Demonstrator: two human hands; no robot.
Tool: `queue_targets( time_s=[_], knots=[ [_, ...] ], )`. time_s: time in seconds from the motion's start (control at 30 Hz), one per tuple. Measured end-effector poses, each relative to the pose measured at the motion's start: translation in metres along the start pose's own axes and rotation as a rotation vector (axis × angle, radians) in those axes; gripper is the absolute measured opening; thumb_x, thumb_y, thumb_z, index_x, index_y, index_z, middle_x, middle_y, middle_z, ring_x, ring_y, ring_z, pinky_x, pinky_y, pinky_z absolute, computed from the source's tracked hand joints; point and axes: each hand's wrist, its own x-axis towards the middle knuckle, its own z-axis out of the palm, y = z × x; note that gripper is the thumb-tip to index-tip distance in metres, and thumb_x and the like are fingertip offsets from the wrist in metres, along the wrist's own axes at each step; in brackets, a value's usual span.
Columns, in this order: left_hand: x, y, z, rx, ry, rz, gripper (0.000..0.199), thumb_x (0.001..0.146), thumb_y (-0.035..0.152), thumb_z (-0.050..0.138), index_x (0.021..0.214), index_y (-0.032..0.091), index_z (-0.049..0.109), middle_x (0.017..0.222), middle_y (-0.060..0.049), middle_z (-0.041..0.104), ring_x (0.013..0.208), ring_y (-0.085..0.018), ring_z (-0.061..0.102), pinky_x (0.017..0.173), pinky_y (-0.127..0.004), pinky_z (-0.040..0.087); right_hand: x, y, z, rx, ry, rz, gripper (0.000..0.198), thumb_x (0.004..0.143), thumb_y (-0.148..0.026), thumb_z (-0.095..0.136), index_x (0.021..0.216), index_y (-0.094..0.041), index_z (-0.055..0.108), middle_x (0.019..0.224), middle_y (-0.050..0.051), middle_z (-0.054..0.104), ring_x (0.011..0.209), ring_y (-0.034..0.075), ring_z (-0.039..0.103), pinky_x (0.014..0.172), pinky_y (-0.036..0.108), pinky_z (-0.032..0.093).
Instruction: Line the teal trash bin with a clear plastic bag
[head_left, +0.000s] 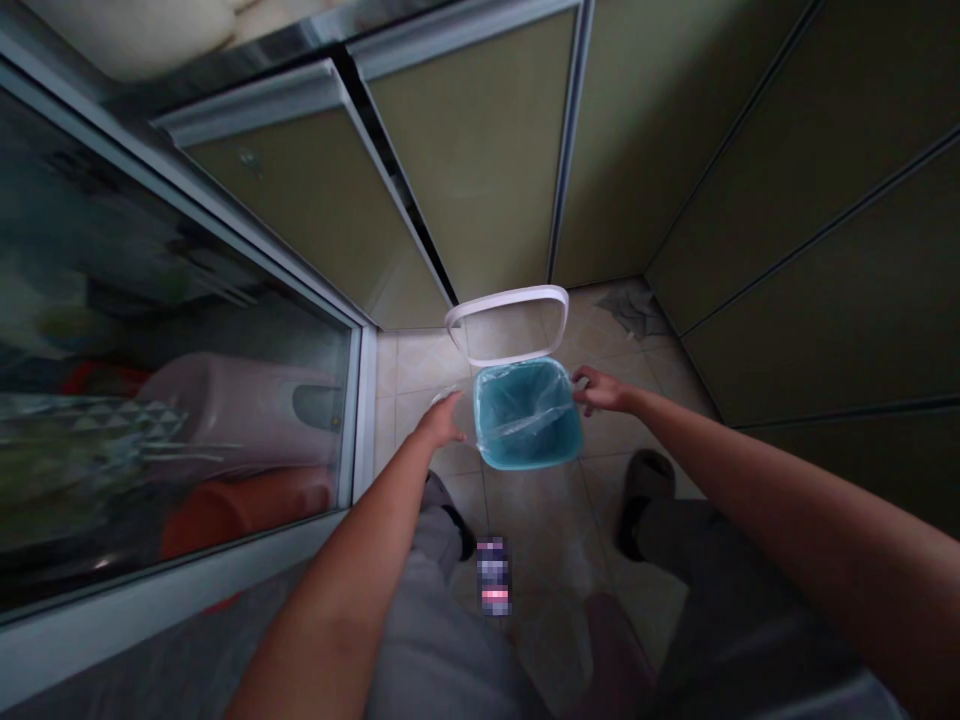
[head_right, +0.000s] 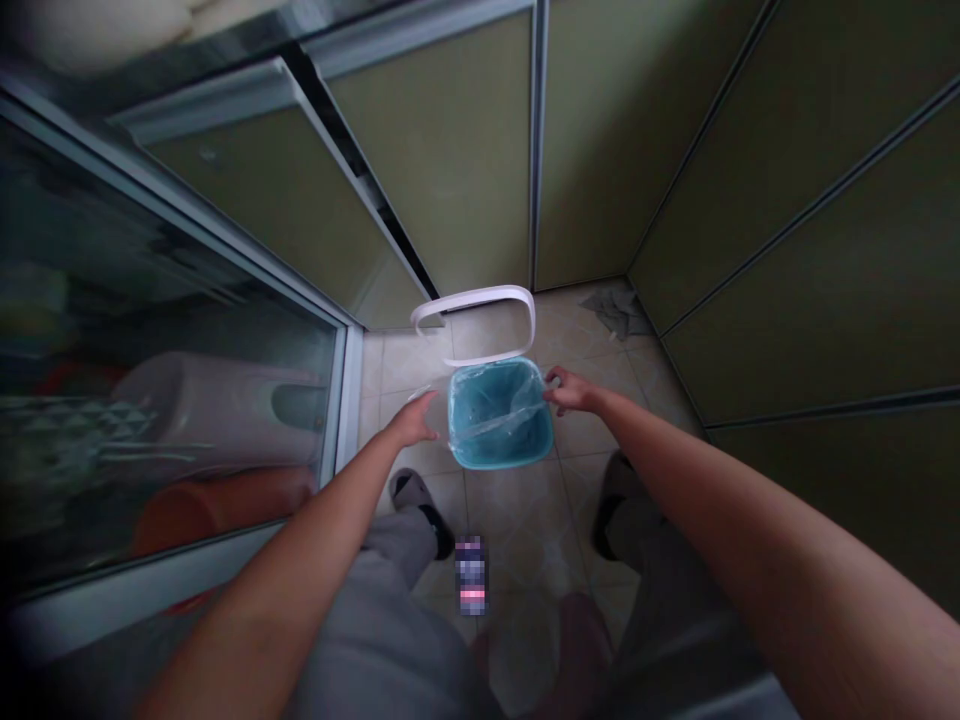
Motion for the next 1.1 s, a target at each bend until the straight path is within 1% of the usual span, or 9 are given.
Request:
queue_targets(
  time_s=[0.1, 0.2, 0.27, 0.3, 0.43, 0.63, 0.77, 0.93, 1.1],
  knots=[
    [-0.021, 0.009, 0.000, 0.065, 0.095, 0.087, 0.099, 0.057, 0.015, 0.091, 0.147, 0.019, 0.049, 0.147, -0.017, 0.057, 0.135, -0.034, 0.055, 0.113, -0.045, 0.045, -0.011, 0.004, 0.001, -0.196, 0.093, -0.090, 0.028, 0.083, -0.022, 0.065, 0.109, -0.014, 0.061, 0.082, 0.005, 0.072, 0.070, 0.018, 0.069, 0.065, 0.025, 0.052],
    [-0.038, 0.015, 0.005, 0.065, 0.150, 0.095, 0.060, 0.070, 0.014, 0.081, 0.127, 0.023, 0.064, 0.134, -0.010, 0.067, 0.126, -0.029, 0.062, 0.110, -0.044, 0.048, -0.026, 0.008, 0.004, -0.405, 0.144, -0.241, 0.008, 0.082, -0.024, 0.064, 0.084, -0.016, 0.065, 0.083, 0.004, 0.072, 0.080, 0.019, 0.067, 0.069, 0.024, 0.049],
    [-0.046, 0.018, 0.009, 0.048, 0.180, 0.090, 0.036, 0.080, 0.013, 0.071, 0.115, 0.023, 0.069, 0.128, -0.007, 0.070, 0.125, -0.025, 0.063, 0.112, -0.042, 0.047, -0.035, 0.011, 0.008, -0.453, 0.145, -0.306, 0.008, 0.082, -0.024, 0.063, 0.083, -0.017, 0.066, 0.086, 0.004, 0.073, 0.081, 0.018, 0.066, 0.071, 0.024, 0.048],
    [-0.048, 0.018, 0.011, 0.034, 0.209, 0.077, 0.030, 0.084, 0.013, 0.066, 0.113, 0.022, 0.070, 0.129, -0.008, 0.070, 0.128, -0.024, 0.062, 0.114, -0.040, 0.045, -0.039, 0.014, 0.009, -0.455, 0.146, -0.324, 0.009, 0.082, -0.023, 0.063, 0.086, -0.017, 0.068, 0.088, 0.004, 0.073, 0.081, 0.018, 0.066, 0.072, 0.024, 0.047],
    [-0.054, 0.017, 0.014, -0.034, 0.336, 0.010, 0.034, 0.088, 0.010, 0.058, 0.117, 0.019, 0.072, 0.137, -0.009, 0.067, 0.137, -0.022, 0.056, 0.117, -0.036, 0.041, -0.048, 0.022, 0.016, -0.455, 0.166, -0.386, 0.020, 0.079, -0.020, 0.064, 0.097, -0.018, 0.070, 0.100, 0.005, 0.075, 0.086, 0.017, 0.067, 0.076, 0.023, 0.047],
    [-0.063, 0.019, 0.033, 0.041, 0.124, 0.168, 0.029, 0.087, 0.021, 0.069, 0.115, 0.020, 0.076, 0.118, -0.008, 0.076, 0.112, -0.023, 0.069, 0.104, -0.035, 0.050, -0.050, 0.024, 0.019, -0.535, 0.184, -0.404, 0.014, 0.080, -0.017, 0.064, 0.092, -0.017, 0.072, 0.090, 0.004, 0.074, 0.079, 0.016, 0.063, 0.069, 0.022, 0.042],
    [-0.068, 0.027, 0.046, 0.141, 0.095, 0.140, 0.030, 0.084, 0.024, 0.073, 0.114, 0.022, 0.076, 0.103, -0.006, 0.077, 0.095, -0.020, 0.071, 0.090, -0.031, 0.053, -0.049, 0.024, 0.019, -0.583, 0.162, -0.368, 0.010, 0.081, -0.014, 0.064, 0.085, -0.017, 0.073, 0.085, 0.003, 0.073, 0.075, 0.015, 0.062, 0.066, 0.022, 0.039],
    [-0.073, 0.037, 0.039, 0.223, 0.053, 0.185, 0.014, 0.084, 0.021, 0.071, 0.096, 0.023, 0.078, 0.097, -0.004, 0.077, 0.092, -0.019, 0.070, 0.085, -0.028, 0.050, -0.051, 0.030, 0.017, -0.599, 0.165, -0.322, 0.018, 0.079, -0.011, 0.065, 0.093, -0.018, 0.074, 0.090, 0.003, 0.075, 0.079, 0.015, 0.064, 0.067, 0.021, 0.040],
    [-0.081, 0.041, 0.031, 0.278, -0.015, 0.274, 0.009, 0.082, 0.020, 0.071, 0.087, 0.024, 0.077, 0.092, -0.002, 0.076, 0.089, -0.018, 0.068, 0.081, -0.026, 0.048, -0.053, 0.033, 0.015, -0.648, 0.158, -0.217, 0.021, 0.079, -0.018, 0.068, 0.096, -0.023, 0.078, 0.095, 0.002, 0.077, 0.086, 0.018, 0.067, 0.066, 0.023, 0.040]
  ],
)
